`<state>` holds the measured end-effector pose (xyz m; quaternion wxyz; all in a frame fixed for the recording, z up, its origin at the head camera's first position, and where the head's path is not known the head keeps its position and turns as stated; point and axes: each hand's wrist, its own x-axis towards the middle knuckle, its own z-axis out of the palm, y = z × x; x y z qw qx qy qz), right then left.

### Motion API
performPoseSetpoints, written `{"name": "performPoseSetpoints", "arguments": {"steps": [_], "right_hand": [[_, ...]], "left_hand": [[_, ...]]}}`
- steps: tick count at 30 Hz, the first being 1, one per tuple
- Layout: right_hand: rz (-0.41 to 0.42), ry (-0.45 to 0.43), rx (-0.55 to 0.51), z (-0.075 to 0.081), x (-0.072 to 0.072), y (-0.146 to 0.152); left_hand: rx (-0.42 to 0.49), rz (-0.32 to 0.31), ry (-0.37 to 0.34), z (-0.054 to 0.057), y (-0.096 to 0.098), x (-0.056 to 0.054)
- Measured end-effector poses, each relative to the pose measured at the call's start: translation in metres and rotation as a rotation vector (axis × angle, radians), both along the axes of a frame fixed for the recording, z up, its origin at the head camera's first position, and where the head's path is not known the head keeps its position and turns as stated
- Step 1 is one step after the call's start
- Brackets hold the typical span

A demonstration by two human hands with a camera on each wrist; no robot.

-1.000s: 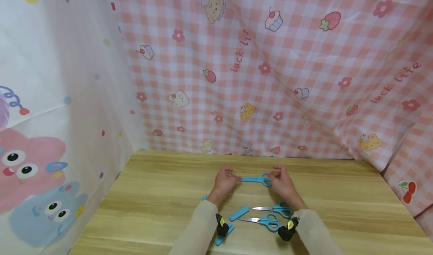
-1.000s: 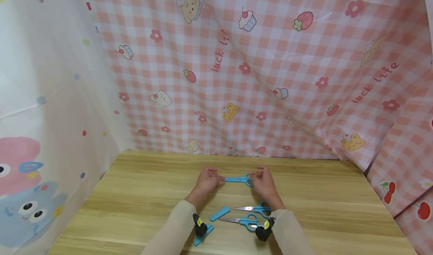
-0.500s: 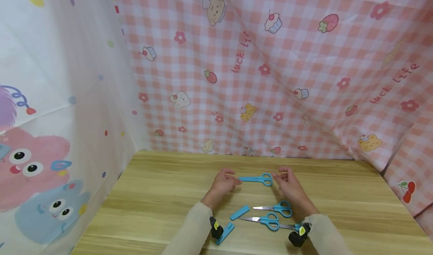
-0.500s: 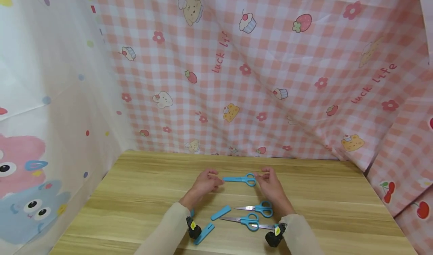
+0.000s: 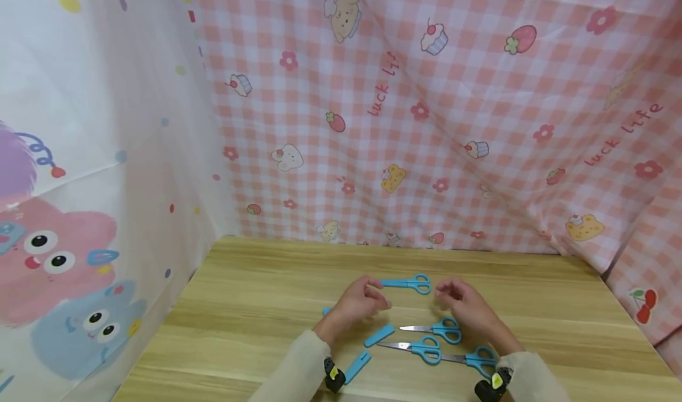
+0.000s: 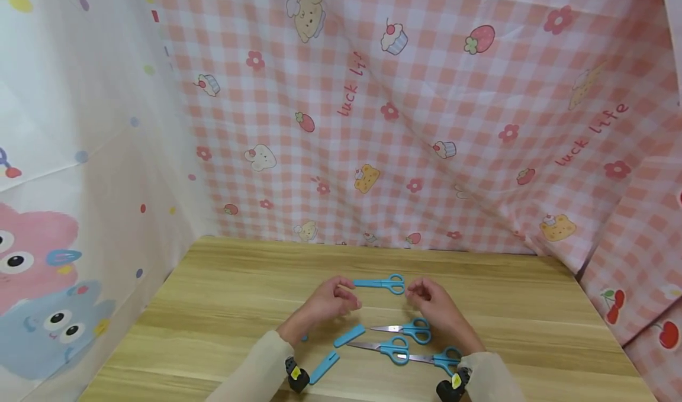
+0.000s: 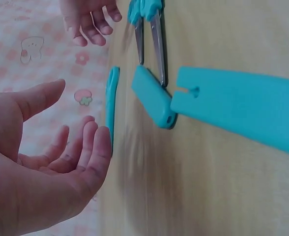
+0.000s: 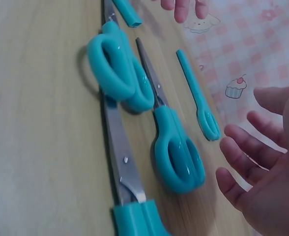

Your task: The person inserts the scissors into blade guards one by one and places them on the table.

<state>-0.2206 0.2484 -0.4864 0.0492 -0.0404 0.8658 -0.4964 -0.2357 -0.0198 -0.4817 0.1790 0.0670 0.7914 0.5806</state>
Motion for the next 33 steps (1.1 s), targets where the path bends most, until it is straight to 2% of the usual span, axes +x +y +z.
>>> {"name": "performPoseSetpoints", "arguments": {"steps": [6, 14, 21, 27, 33], "right_hand": [[0.100, 0.053, 0.028, -0.002, 0.006, 0.006], [0.228, 0.068, 0.024, -0.005, 0.010, 0.017], [0.255, 0.031, 0.057, -0.009, 0.013, 0.023], [0.265, 0.019, 0.094, -0.013, 0.013, 0.028], [0.294, -0.021, 0.025, -0.015, 0.015, 0.031]], "left_hand": [[0.013, -0.037, -0.013, 0.001, -0.003, 0.010], [-0.004, -0.079, -0.048, -0.004, -0.007, 0.016], [-0.025, -0.109, -0.050, -0.007, -0.010, 0.020], [-0.072, -0.122, -0.018, -0.010, -0.010, 0.021], [-0.089, -0.132, -0.016, -0.012, -0.010, 0.021]]}}
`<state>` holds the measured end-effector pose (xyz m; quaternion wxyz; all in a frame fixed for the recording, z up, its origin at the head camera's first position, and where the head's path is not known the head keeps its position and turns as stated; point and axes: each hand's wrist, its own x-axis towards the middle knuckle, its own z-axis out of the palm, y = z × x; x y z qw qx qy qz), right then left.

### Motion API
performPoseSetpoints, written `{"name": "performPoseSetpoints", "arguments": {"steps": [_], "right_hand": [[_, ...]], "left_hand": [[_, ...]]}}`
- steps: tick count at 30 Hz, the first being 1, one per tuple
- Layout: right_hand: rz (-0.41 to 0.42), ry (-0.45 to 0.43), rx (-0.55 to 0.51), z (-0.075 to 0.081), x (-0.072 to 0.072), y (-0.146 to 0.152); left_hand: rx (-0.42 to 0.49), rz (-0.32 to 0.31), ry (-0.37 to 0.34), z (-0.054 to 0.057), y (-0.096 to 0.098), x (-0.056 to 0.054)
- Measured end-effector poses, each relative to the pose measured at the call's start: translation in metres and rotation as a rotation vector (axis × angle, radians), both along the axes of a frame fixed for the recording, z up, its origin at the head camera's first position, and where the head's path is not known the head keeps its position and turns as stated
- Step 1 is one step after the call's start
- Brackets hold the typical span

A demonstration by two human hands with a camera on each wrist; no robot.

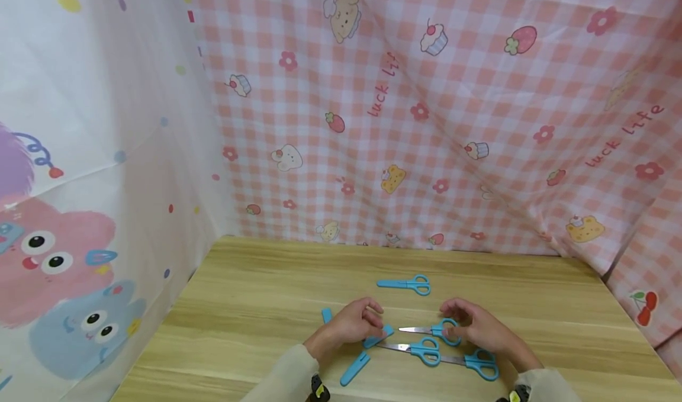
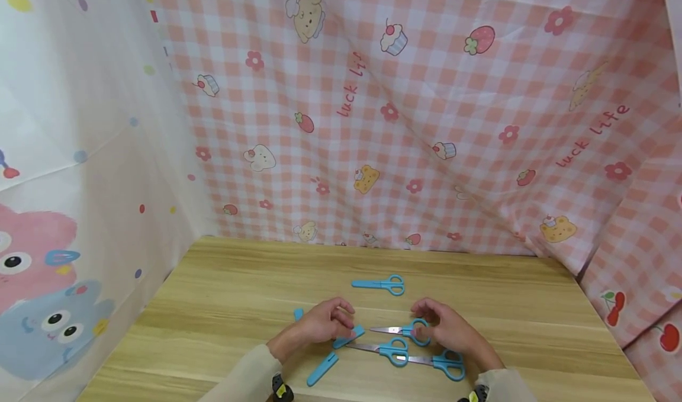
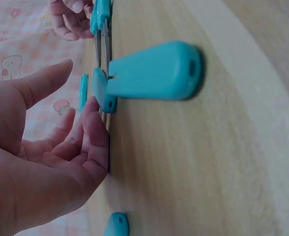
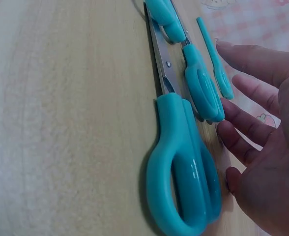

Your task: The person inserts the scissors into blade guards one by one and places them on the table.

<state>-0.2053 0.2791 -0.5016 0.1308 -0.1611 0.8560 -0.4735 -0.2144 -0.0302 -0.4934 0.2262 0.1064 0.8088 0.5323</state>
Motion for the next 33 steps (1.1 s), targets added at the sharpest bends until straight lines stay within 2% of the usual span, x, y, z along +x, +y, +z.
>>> {"name": "performPoseSetpoints", "arguments": {"steps": [8, 15, 24, 33], "right_hand": [[0.018, -0.051, -0.021, -0.004, -0.003, 0.003], [0.033, -0.032, -0.004, -0.010, 0.000, 0.007], [0.016, -0.023, -0.024, -0.016, 0.003, 0.008], [0.001, 0.023, -0.002, -0.016, 0.003, 0.008]], "left_hand": [[-0.004, -0.034, -0.039, 0.000, -0.001, -0.004], [-0.033, -0.027, -0.054, -0.002, -0.002, -0.004], [-0.021, -0.019, -0.005, -0.005, 0.000, -0.001], [-0.063, -0.018, 0.050, -0.008, 0.002, 0.000]]}}
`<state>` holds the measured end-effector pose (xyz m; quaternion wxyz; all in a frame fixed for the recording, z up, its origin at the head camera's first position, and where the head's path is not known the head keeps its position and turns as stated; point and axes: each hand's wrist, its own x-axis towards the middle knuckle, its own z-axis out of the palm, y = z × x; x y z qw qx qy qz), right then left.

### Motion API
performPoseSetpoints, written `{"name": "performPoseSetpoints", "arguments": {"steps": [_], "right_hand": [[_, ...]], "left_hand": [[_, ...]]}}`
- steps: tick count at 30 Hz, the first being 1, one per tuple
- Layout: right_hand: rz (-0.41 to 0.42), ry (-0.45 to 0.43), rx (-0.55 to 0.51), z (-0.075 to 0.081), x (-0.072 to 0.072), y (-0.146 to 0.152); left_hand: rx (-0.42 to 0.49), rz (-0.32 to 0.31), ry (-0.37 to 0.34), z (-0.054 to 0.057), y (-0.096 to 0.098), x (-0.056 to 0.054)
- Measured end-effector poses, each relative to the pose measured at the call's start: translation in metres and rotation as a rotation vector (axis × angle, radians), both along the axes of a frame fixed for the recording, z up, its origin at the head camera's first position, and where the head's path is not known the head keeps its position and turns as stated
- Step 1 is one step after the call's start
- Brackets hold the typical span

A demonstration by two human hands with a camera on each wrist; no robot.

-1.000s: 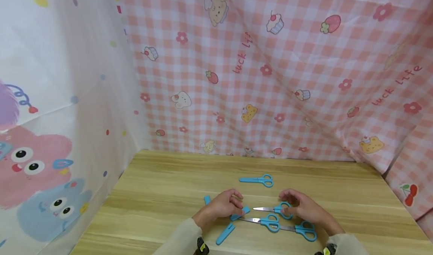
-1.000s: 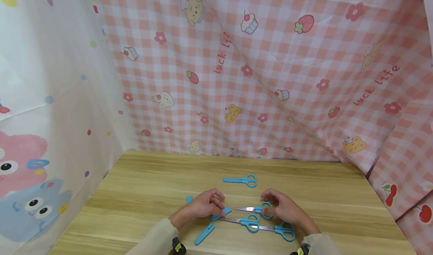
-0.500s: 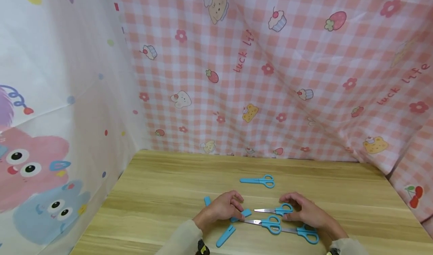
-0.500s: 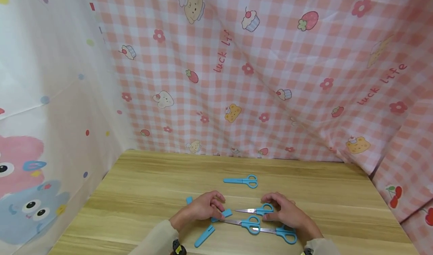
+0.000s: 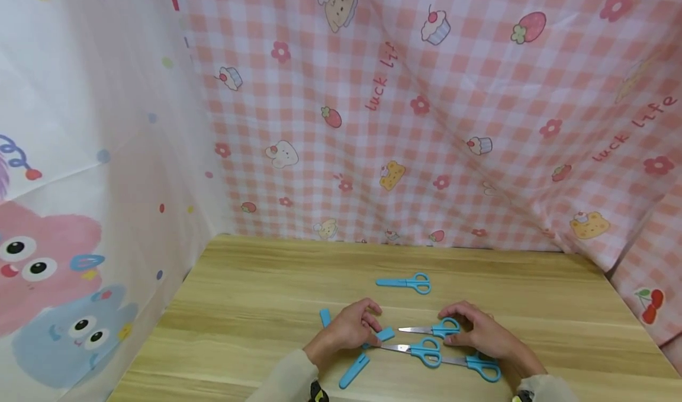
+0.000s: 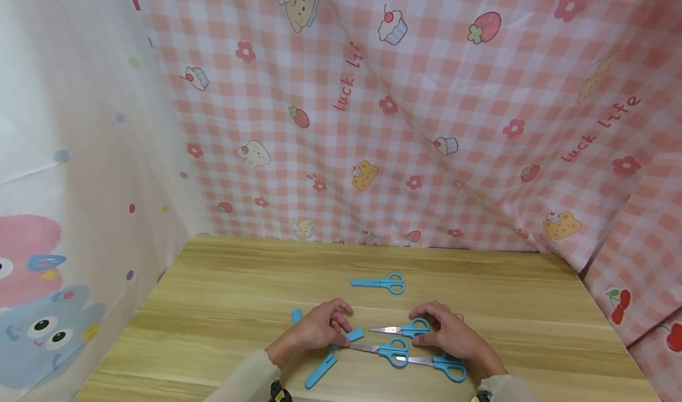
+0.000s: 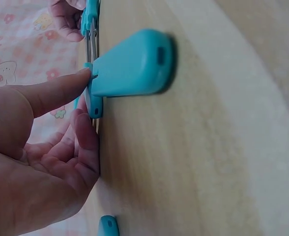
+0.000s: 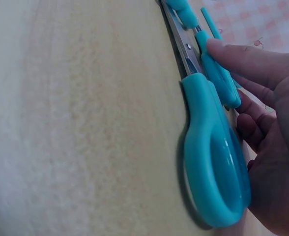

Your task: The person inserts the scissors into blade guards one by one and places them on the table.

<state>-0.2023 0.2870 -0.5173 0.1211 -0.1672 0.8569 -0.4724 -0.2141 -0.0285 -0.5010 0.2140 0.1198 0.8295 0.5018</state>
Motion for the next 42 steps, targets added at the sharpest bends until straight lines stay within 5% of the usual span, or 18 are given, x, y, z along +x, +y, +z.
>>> {"name": "performPoseSetpoints", "arguments": {"steps": [28, 42], "right_hand": [[-0.002, -0.027, -0.033, -0.0003, 0.0005, 0.0059], [0.070, 0.021, -0.079, -0.0032, 0.0017, 0.0086]], "left_hand": [[-0.025, -0.020, 0.044, -0.0011, 0.0000, 0.0015], [-0.025, -0.025, 0.034, -0.0021, -0.0006, 0.0008]]}}
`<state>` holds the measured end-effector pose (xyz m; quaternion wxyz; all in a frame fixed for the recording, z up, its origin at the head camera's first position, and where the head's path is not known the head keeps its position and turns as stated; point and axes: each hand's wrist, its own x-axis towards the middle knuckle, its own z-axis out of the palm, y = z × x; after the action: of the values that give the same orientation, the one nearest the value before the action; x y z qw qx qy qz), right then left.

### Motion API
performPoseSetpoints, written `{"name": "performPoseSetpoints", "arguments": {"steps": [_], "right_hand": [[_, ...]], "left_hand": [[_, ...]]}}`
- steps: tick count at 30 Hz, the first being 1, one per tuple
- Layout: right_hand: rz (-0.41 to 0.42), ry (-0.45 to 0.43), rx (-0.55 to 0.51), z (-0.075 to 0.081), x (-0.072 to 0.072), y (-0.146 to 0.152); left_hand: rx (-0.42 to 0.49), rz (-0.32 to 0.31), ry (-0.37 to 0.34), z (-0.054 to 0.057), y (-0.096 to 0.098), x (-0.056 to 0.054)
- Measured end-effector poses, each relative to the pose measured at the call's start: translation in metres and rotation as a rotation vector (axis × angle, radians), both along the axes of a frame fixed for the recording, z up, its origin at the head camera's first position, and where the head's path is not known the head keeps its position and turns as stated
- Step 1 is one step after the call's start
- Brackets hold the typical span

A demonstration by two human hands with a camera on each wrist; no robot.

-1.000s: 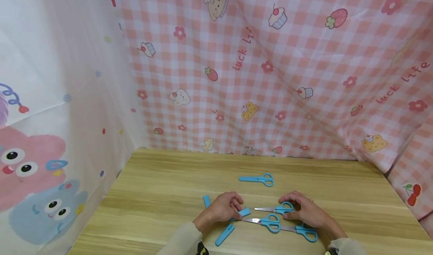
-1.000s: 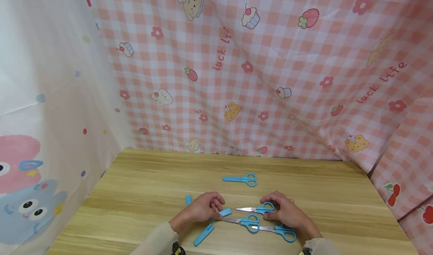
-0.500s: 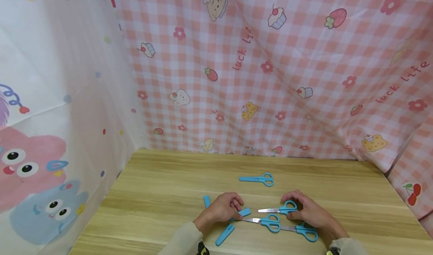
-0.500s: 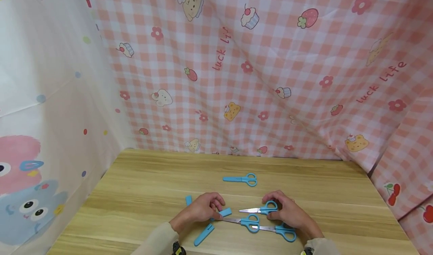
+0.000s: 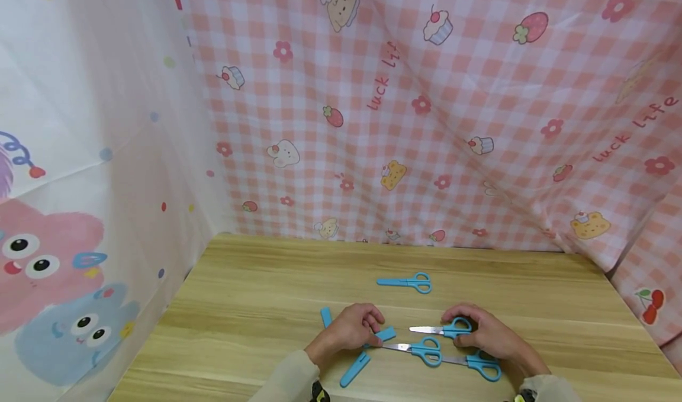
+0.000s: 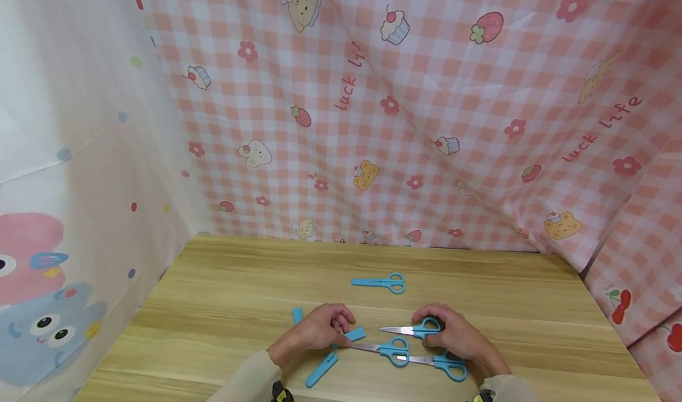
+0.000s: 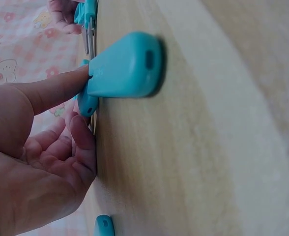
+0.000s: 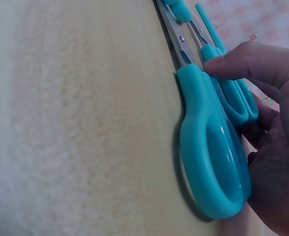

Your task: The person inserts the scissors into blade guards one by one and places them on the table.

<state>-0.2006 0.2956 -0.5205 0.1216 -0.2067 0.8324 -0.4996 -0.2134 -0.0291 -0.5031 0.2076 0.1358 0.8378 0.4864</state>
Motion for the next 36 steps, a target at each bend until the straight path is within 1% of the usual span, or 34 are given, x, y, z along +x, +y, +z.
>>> {"name": "performPoseSetpoints", "arguments": {"steps": [5, 12, 18, 22, 26, 30, 36], "right_hand": [[0.003, -0.016, 0.005, 0.0000, -0.0012, 0.0013], [0.026, -0.017, 0.001, -0.0014, -0.0021, 0.0034], [-0.005, -0.042, 0.033, 0.0019, -0.0018, 0.0024], [-0.022, -0.057, 0.043, 0.0031, -0.0024, 0.0013], [-0.016, -0.079, 0.011, 0.0033, -0.0022, 0.0015], [-0.018, -0.085, -0.006, 0.0030, -0.0017, 0.0028], [-0.011, -0.078, -0.024, 0.0015, -0.0025, 0.0047]], "left_hand": [[0.004, 0.001, 0.004, 0.0001, 0.0000, 0.0001], [0.005, -0.004, 0.010, -0.0009, -0.0001, 0.0005], [0.013, -0.018, 0.007, 0.0001, -0.0009, 0.0000], [0.004, -0.015, -0.013, 0.0033, -0.0007, -0.0009], [0.011, -0.002, -0.047, 0.0056, 0.0010, -0.0012], [0.041, 0.004, -0.069, 0.0060, 0.0029, -0.0014], [0.094, 0.014, -0.081, 0.0080, 0.0034, -0.0032]]}}
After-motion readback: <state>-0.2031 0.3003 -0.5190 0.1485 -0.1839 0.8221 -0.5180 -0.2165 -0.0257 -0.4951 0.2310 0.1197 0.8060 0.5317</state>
